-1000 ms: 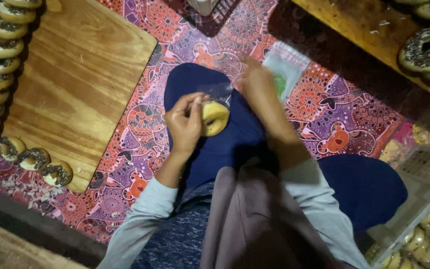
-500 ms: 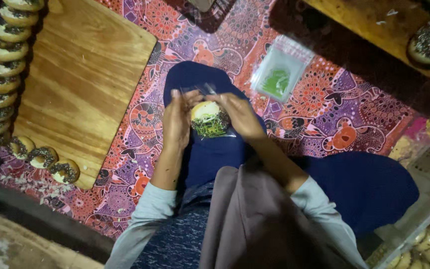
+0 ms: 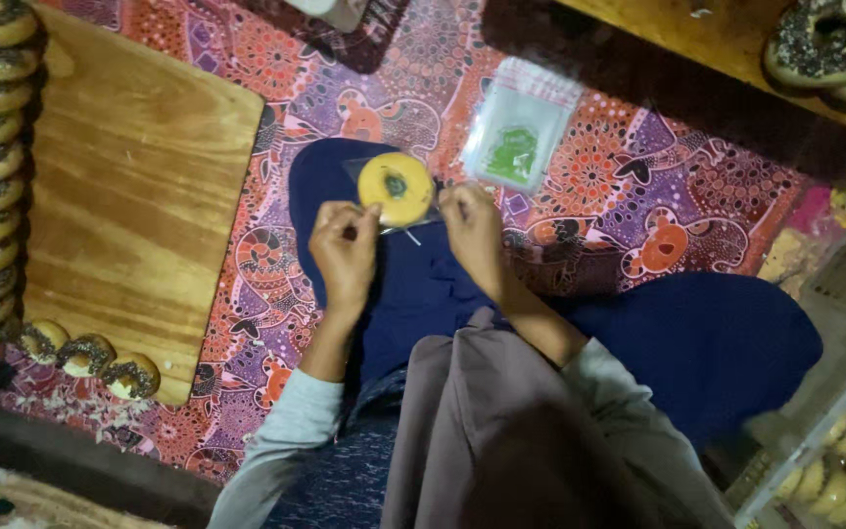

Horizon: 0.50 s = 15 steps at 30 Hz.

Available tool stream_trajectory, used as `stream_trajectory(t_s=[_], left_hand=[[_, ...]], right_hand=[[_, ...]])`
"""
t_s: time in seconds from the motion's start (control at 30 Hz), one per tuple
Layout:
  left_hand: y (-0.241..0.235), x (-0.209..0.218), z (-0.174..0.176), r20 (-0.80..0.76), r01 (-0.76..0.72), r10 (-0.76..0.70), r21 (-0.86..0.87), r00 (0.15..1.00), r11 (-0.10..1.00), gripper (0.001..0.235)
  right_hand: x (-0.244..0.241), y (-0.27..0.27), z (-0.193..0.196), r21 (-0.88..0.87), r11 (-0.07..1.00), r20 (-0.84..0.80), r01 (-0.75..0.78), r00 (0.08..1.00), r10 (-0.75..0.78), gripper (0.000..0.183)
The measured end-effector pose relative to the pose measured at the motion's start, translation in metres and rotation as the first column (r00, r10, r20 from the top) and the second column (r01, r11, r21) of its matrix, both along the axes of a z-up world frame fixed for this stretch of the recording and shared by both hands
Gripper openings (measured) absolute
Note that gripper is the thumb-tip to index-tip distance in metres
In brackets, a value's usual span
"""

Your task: The person sits on a patterned mat and repeatedly picks up ring-shaped pastries from a wooden board, places them into small clear plastic bags, and sets the filled bags into a white plastic crate. The person handles the pastries one at a time throughout the clip.

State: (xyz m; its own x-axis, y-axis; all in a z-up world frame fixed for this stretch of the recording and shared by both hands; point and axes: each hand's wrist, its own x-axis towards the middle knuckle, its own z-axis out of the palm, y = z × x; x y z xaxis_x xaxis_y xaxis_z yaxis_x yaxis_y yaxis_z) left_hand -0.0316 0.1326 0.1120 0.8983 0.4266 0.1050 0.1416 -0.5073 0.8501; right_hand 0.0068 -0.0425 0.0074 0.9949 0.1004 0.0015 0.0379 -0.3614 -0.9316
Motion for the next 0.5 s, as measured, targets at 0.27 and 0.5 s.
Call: stream_trajectory(t_s=[0.27,0.5], left_hand=[[-0.137,0.133,-0.114,-0.062,0.415,-0.415,-0.012,0.908,0.91,0.021],[-0.144,0.202,-0.189,-0.356,0.745,-0.655,0.357,0.667,0.564,0.024]], right_hand=[[0.048,-0.148,-0.066,-0.204,0.93,0.38,0.304,0.901,-0.211,0.043],[0.061,-0.182,-0.04,-0.4,0.86,0.169,0.317,0.948,-0.271,0.031]])
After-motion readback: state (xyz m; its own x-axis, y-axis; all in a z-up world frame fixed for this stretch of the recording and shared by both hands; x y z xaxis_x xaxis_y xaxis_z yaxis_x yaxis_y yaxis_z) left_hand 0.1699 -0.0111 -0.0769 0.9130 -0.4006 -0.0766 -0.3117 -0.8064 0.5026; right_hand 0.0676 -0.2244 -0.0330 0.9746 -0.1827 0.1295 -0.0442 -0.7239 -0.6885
